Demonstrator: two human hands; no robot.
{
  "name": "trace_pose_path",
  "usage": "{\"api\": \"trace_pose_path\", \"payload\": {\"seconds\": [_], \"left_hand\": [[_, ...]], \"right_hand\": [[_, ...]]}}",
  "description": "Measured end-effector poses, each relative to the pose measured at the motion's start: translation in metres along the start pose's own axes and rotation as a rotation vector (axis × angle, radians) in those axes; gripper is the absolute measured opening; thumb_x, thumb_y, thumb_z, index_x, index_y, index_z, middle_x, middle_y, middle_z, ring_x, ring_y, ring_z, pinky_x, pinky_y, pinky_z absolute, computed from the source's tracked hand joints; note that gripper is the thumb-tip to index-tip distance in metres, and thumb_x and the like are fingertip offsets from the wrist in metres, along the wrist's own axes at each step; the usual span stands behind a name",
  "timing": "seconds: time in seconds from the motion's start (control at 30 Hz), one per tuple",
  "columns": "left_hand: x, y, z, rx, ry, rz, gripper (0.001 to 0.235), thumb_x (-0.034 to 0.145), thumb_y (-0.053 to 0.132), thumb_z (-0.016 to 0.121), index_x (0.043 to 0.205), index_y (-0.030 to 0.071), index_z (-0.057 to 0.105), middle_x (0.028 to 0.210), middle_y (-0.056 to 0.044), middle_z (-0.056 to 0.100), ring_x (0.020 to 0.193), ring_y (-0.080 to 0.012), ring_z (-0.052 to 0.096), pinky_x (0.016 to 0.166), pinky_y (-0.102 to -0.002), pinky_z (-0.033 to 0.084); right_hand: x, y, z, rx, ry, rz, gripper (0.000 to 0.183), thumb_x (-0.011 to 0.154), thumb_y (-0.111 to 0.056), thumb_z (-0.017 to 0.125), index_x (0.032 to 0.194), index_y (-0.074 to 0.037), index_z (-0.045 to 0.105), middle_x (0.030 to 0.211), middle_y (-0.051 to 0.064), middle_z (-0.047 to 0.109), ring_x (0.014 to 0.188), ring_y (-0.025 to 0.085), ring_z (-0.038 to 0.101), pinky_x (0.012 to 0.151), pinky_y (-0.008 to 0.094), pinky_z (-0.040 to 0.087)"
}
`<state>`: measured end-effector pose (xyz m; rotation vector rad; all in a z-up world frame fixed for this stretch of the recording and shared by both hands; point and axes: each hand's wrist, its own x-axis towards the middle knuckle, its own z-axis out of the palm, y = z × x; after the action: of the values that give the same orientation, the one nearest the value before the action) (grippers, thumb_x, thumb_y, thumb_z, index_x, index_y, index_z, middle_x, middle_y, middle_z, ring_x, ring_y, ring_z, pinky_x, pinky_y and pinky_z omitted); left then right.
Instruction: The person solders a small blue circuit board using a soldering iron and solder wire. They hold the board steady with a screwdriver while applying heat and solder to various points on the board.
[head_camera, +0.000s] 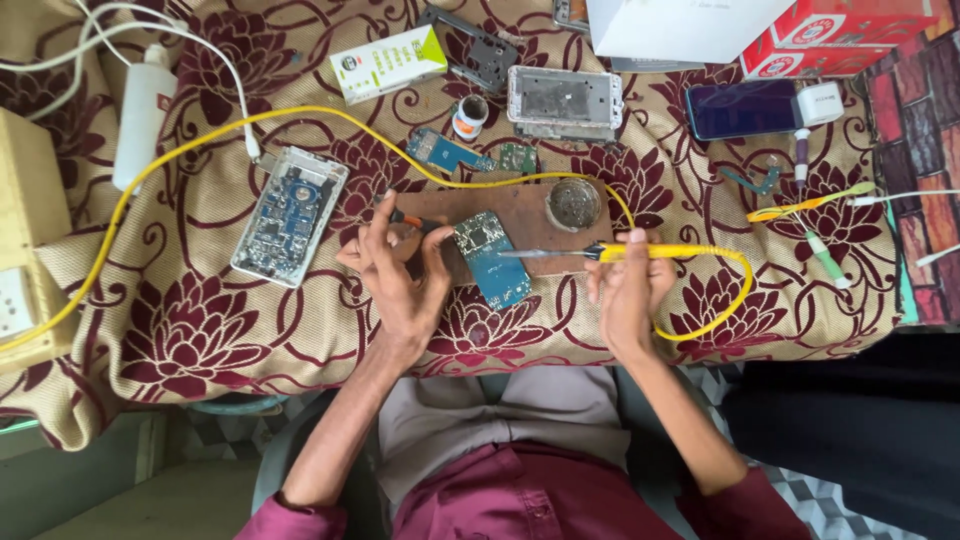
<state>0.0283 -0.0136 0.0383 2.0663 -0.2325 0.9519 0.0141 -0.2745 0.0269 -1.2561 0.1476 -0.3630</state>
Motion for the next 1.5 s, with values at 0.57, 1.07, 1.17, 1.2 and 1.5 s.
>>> {"api": "trace_pose_path", "payload": {"seconds": [0.57,1.07,1.17,1.2,1.5], "left_hand": [[-0.029,0.005,-0.020,-0.152,-0.152,0.119,0.067,0.095,0.004,0.078,0.150,0.011,0.041,0.103,0.007,0.077,0.093,-0.0126,0.047,0.096,-0.036,0.024],[0.015,0.002,0.013,0.003,-0.032,-0.061,0.070,0.097,0.016,0.082,0.154,0.014,0.040,0.108,0.002,0.072,0.099,-0.0163,0.049,0.096,-0.039,0.024],[0.023,-0.002,0.014,0.133,-0.099,0.039,0.067,0.097,0.014,0.078,0.152,0.013,0.042,0.096,0.006,0.073,0.093,-0.0147,0.049,0.098,-0.043,0.021],[0.023,-0.004,0.013,0.177,-0.125,0.087,0.065,0.097,0.013,0.077,0.152,0.013,0.042,0.091,0.009,0.074,0.091,-0.0147,0.049,0.099,-0.045,0.020],[-0.022,-0.013,-0.009,0.272,0.098,0.049,0.074,0.093,0.011,0.084,0.153,0.012,0.041,0.107,-0.003,0.067,0.096,-0.0190,0.045,0.092,-0.037,0.023]], "right_hand": [[-0.010,-0.038,-0.015,0.261,0.028,0.161,0.032,0.107,-0.045,0.059,0.105,-0.013,0.054,0.073,0.002,0.060,0.061,0.010,0.060,0.049,0.022,0.043],[-0.011,-0.045,-0.011,0.331,-0.018,0.130,0.035,0.111,-0.042,0.060,0.100,-0.011,0.053,0.078,0.006,0.063,0.064,0.012,0.061,0.051,0.023,0.044],[-0.009,-0.051,-0.009,0.274,0.012,0.081,0.033,0.107,-0.044,0.058,0.102,-0.012,0.055,0.077,0.007,0.066,0.060,0.011,0.061,0.048,0.022,0.044],[-0.010,-0.053,-0.008,0.247,0.029,0.061,0.032,0.104,-0.046,0.057,0.103,-0.014,0.056,0.076,0.007,0.067,0.056,0.010,0.061,0.045,0.021,0.044],[-0.025,-0.043,-0.013,0.181,-0.049,-0.010,0.032,0.107,-0.034,0.060,0.113,-0.003,0.062,0.097,0.019,0.075,0.055,0.012,0.060,0.046,0.025,0.047]]}}
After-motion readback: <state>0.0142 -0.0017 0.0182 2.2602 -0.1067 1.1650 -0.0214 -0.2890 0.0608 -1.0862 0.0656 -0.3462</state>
